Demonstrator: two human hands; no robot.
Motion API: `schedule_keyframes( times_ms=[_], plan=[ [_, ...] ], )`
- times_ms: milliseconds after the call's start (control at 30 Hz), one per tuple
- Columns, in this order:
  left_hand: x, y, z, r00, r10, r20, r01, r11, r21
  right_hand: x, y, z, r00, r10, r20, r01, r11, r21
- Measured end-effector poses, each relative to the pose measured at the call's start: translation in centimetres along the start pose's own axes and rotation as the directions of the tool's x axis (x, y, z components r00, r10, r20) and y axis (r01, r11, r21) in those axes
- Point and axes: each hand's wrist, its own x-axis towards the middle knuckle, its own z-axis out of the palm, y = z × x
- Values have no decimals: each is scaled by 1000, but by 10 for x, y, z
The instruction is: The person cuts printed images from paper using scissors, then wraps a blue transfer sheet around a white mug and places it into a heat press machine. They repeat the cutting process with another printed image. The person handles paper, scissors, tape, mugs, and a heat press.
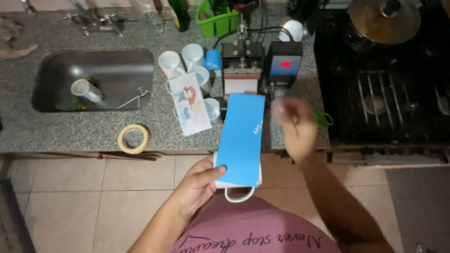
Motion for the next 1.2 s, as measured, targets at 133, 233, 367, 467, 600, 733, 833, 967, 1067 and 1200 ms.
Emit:
schedule_keyframes(
  times_ms=[133,233,367,467,600,733,833,967,1067,1200],
  plan=[
    [-5,-5,-5,989,132,-70,-133,991,-12,-32,-50,-11,755,528,389,-569,822,-13],
    [-3,-21,-29,975,200,-101,-197,979,47,-42,-58,-5,529,432,730,-736,662,142],
    [-15,6,0,990,135,36,-135,991,7,-47,-50,5,579,328,746,-680,700,220],
    [-20,10,15,989,143,26,-144,989,19,-55,-33,10,561,327,761,-751,589,300],
    [-23,8,19,990,143,-13,-143,990,-8,-42,-31,10,525,288,801,-749,604,274],
    [-28,20,23,989,145,8,-145,989,0,-36,-33,11,501,286,817,-748,617,243],
    [-28,22,12,983,172,65,-184,920,346,-39,-33,11,489,332,806,-740,647,183],
    [-24,5,-3,982,188,3,-182,948,263,-42,-32,15,479,367,798,-764,622,173],
    [-24,7,1,979,205,-10,-198,956,218,-44,-30,14,502,364,785,-753,631,189],
    [-27,5,4,976,217,-13,-210,957,202,-48,-34,12,517,384,765,-744,644,179]
  ],
)
